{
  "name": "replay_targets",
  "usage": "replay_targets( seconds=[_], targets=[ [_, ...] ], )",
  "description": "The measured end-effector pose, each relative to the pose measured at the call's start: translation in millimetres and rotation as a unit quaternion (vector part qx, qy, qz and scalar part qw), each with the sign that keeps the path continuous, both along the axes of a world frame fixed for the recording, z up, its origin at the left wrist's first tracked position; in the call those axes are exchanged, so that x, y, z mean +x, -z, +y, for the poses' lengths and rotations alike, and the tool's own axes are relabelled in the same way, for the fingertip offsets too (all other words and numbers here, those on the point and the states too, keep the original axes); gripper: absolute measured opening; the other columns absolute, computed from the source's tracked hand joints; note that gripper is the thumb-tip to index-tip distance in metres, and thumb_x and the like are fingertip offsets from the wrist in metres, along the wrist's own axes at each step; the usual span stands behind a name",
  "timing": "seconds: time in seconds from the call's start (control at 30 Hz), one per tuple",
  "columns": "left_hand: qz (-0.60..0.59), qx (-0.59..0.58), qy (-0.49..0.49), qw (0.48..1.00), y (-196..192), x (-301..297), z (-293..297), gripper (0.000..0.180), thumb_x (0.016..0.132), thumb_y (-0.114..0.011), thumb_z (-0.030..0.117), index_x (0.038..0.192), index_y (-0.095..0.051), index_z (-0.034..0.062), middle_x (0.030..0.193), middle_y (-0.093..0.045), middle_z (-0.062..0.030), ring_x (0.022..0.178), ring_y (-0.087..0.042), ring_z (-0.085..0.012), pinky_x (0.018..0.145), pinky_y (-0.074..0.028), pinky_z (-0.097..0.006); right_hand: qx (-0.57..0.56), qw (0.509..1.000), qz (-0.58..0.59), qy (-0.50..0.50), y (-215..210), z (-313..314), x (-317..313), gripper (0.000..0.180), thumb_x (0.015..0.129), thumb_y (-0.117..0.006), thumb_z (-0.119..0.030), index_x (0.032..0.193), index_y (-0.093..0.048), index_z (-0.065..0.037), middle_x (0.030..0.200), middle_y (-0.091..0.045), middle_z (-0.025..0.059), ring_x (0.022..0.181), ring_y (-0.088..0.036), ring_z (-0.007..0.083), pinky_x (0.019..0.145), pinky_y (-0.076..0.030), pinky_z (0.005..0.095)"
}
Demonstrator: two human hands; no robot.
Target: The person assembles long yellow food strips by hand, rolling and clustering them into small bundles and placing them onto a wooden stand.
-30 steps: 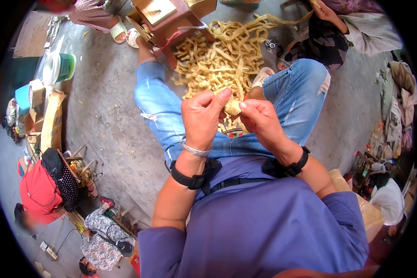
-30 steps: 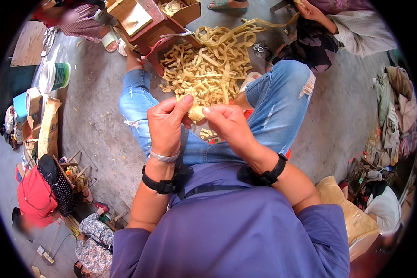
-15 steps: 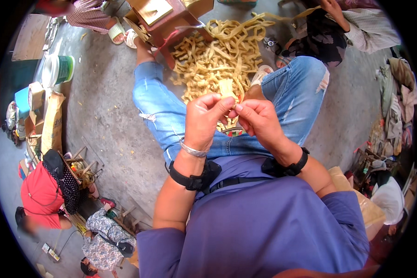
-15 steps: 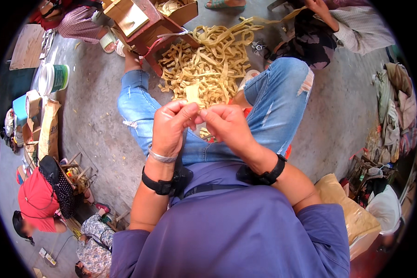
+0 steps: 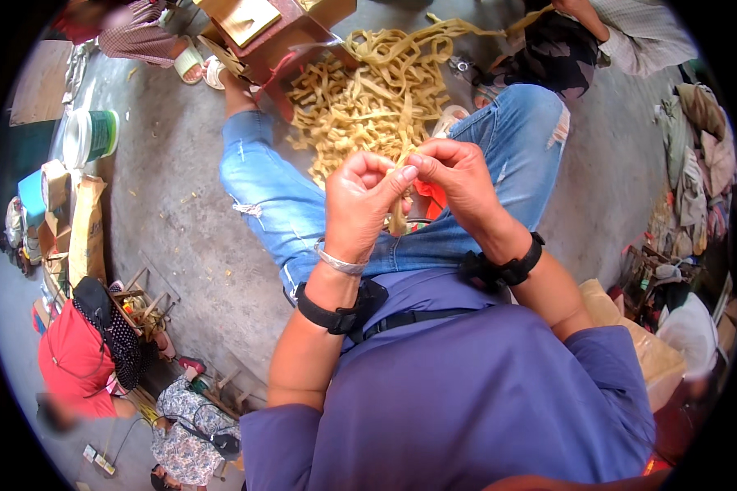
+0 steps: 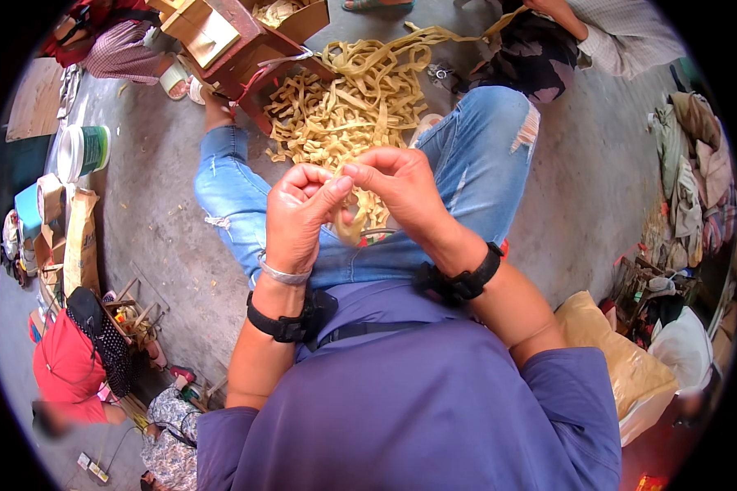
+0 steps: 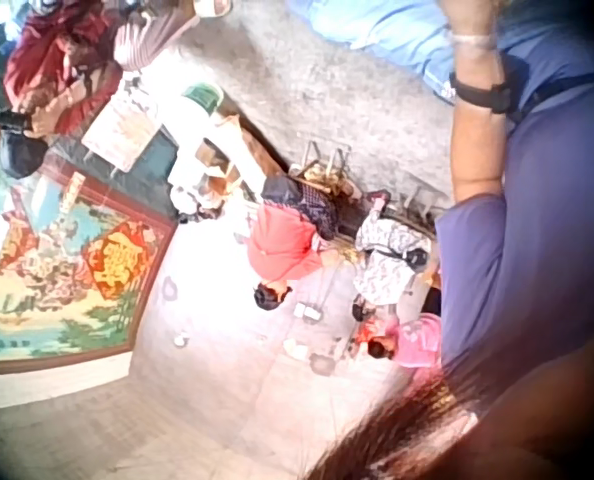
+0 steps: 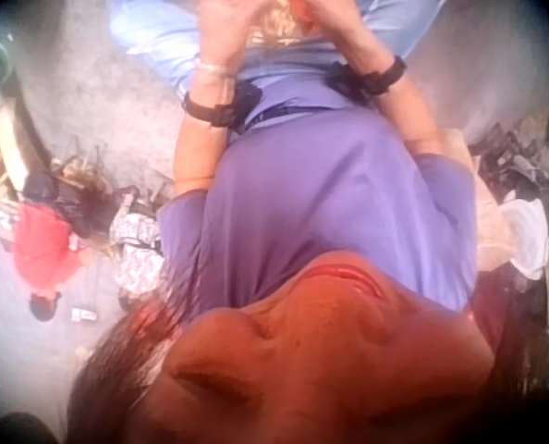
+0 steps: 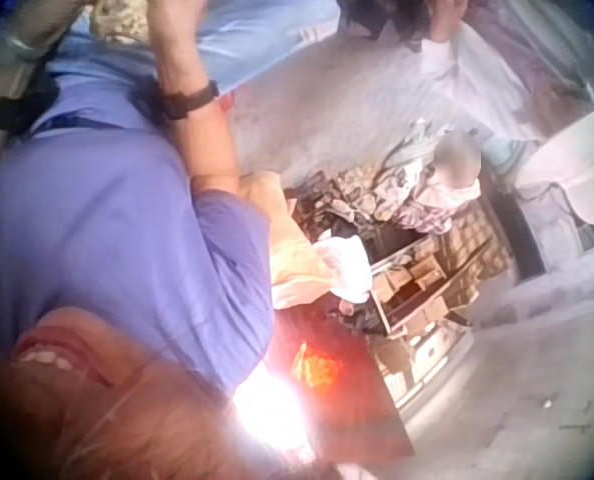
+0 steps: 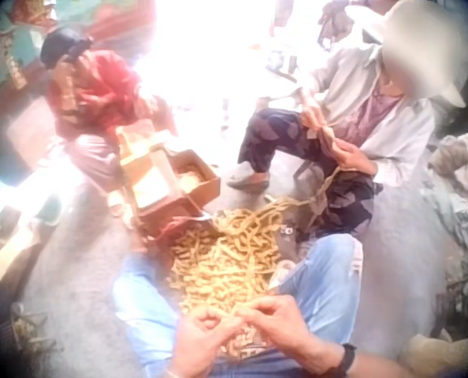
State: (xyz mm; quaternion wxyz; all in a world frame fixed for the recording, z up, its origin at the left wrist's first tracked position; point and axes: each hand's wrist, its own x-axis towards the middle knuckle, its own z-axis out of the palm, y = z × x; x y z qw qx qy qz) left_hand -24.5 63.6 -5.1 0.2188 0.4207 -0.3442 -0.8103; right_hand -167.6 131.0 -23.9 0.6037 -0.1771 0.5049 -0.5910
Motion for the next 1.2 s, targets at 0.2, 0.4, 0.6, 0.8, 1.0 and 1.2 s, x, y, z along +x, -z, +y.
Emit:
replay_targets(
  seconds=[0.2, 0.4, 0.6, 0.8, 1.0, 1.2],
  targets=[
    [-0.093, -0.042, 0.075, 0.992, -2, 0, 8, 0.021, 0.079, -0.071, 0.004, 0.089, -0.053, 0.0022, 0.072, -0.064, -0.0071, 0.053, -0.058, -0.0102, 0.045, -0.045, -0.020, 0.020, 0.998, 0.029, 0.050, 2, 2, 2, 0.012, 0.086, -0.065, -0.011, 0.084, -0.065, 0.000, 0.076, -0.064, 0.0010, 0.069, -0.055, 0.0050, 0.065, -0.045, 0.0209],
    [-0.040, -0.066, -0.081, 0.994, 14, 5, 14, 0.015, 0.079, -0.073, 0.004, 0.084, -0.060, 0.0010, 0.073, -0.062, -0.0020, 0.059, -0.057, -0.0067, 0.052, -0.045, -0.018, 0.041, 0.998, 0.020, 0.045, -1, -7, 12, 0.022, 0.092, -0.058, -0.019, 0.104, -0.062, 0.000, 0.083, -0.063, 0.0003, 0.076, -0.057, 0.0080, 0.068, -0.046, 0.0228],
    [-0.098, -0.118, -0.107, 0.982, 7, -2, 2, 0.015, 0.084, -0.070, 0.014, 0.080, -0.063, 0.0017, 0.072, -0.060, 0.0008, 0.055, -0.047, -0.0046, 0.051, -0.038, -0.017, 0.000, 0.999, -0.023, -0.036, 0, 5, 32, 0.028, 0.095, -0.053, -0.024, 0.108, -0.061, -0.001, 0.080, -0.062, 0.0006, 0.077, -0.059, 0.0084, 0.067, -0.047, 0.0211],
    [-0.059, -0.044, -0.065, 0.995, 11, 8, -6, 0.022, 0.084, -0.070, 0.020, 0.085, -0.066, -0.0013, 0.066, -0.059, -0.0021, 0.051, -0.049, -0.0072, 0.046, -0.038, -0.020, 0.034, 0.993, 0.005, -0.110, -7, 13, 26, 0.026, 0.096, -0.050, -0.027, 0.091, -0.064, -0.004, 0.057, -0.044, -0.0058, 0.048, -0.037, 0.0027, 0.046, -0.032, 0.0192],
    [-0.003, 0.081, 0.027, 0.996, 8, 20, -28, 0.027, 0.089, -0.063, 0.024, 0.088, -0.065, -0.0026, 0.067, -0.062, -0.0052, 0.049, -0.053, -0.0095, 0.043, -0.040, -0.020, 0.094, 0.975, -0.176, -0.100, -8, 15, 23, 0.023, 0.095, -0.052, -0.028, 0.088, -0.061, -0.007, 0.055, -0.036, -0.0079, 0.045, -0.029, 0.0028, 0.042, -0.025, 0.0194],
    [-0.090, 0.010, 0.034, 0.995, 15, 15, -36, 0.030, 0.091, -0.060, 0.028, 0.089, -0.064, -0.0017, 0.070, -0.064, -0.0073, 0.048, -0.054, -0.0098, 0.040, -0.042, -0.018, 0.077, 0.978, -0.143, -0.129, -8, 17, 29, 0.023, 0.095, -0.052, -0.029, 0.089, -0.058, -0.007, 0.055, -0.035, -0.0083, 0.045, -0.031, 0.0024, 0.041, -0.024, 0.0189]
  ],
)
